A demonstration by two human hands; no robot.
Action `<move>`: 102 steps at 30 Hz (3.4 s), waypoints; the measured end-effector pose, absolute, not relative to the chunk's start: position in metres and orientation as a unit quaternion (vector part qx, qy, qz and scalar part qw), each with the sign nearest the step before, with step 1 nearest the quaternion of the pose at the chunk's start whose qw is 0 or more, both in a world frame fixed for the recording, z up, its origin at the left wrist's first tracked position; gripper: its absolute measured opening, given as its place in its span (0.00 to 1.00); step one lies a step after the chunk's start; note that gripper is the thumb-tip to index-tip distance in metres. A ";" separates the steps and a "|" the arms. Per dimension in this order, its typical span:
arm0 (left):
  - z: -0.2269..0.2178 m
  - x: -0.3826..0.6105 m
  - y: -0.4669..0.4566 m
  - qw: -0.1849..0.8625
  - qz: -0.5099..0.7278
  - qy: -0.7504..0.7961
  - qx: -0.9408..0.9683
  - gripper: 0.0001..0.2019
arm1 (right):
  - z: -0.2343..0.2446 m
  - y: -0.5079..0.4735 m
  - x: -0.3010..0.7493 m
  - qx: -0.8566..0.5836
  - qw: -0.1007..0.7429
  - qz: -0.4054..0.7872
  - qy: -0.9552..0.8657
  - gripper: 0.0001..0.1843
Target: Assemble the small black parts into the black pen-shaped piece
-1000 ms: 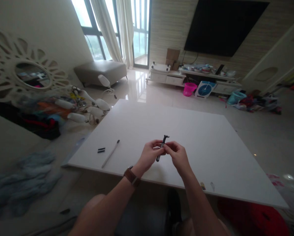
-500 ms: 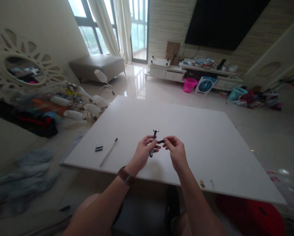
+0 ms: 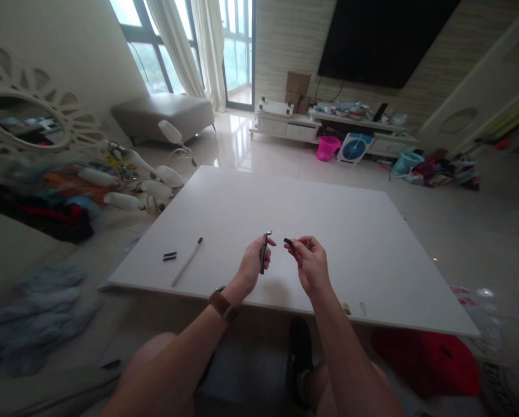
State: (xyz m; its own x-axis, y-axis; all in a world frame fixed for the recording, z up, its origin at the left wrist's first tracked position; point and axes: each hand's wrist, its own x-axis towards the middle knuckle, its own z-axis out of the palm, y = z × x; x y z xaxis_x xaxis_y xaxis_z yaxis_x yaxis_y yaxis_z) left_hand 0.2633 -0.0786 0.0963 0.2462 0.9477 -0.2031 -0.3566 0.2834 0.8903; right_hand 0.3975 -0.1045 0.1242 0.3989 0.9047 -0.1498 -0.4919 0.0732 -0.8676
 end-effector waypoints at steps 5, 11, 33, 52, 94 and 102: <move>0.099 0.263 -0.072 0.685 0.456 0.399 0.403 0.19 | 0.127 -0.092 0.396 -0.463 0.699 0.506 -0.204 0.16; 0.099 0.264 -0.071 0.683 0.455 0.393 0.416 0.17 | 0.124 -0.085 0.393 -0.478 0.706 0.481 -0.205 0.13; 0.115 0.267 -0.085 0.619 0.455 0.401 0.498 0.18 | 0.114 -0.093 0.393 -0.483 0.705 0.455 -0.250 0.16; 0.115 0.269 -0.090 0.632 0.469 0.387 0.481 0.18 | 0.116 -0.090 0.381 -0.462 0.716 0.464 -0.241 0.15; 0.106 0.283 -0.093 0.626 0.445 0.368 0.523 0.16 | 0.111 -0.099 0.370 -0.438 0.714 0.539 -0.087 0.13; 0.108 0.283 -0.091 0.628 0.447 0.372 0.517 0.16 | 0.112 -0.096 0.368 -0.444 0.704 0.548 -0.085 0.13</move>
State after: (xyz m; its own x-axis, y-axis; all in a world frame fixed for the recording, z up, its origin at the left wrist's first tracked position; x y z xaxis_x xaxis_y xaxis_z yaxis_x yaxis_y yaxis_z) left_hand 0.2835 -0.0909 0.1078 0.3231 0.9464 -0.0045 -0.1761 0.0648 0.9822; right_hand 0.3682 -0.0957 0.1124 0.3851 0.8471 -0.3663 -0.6961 0.0061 -0.7179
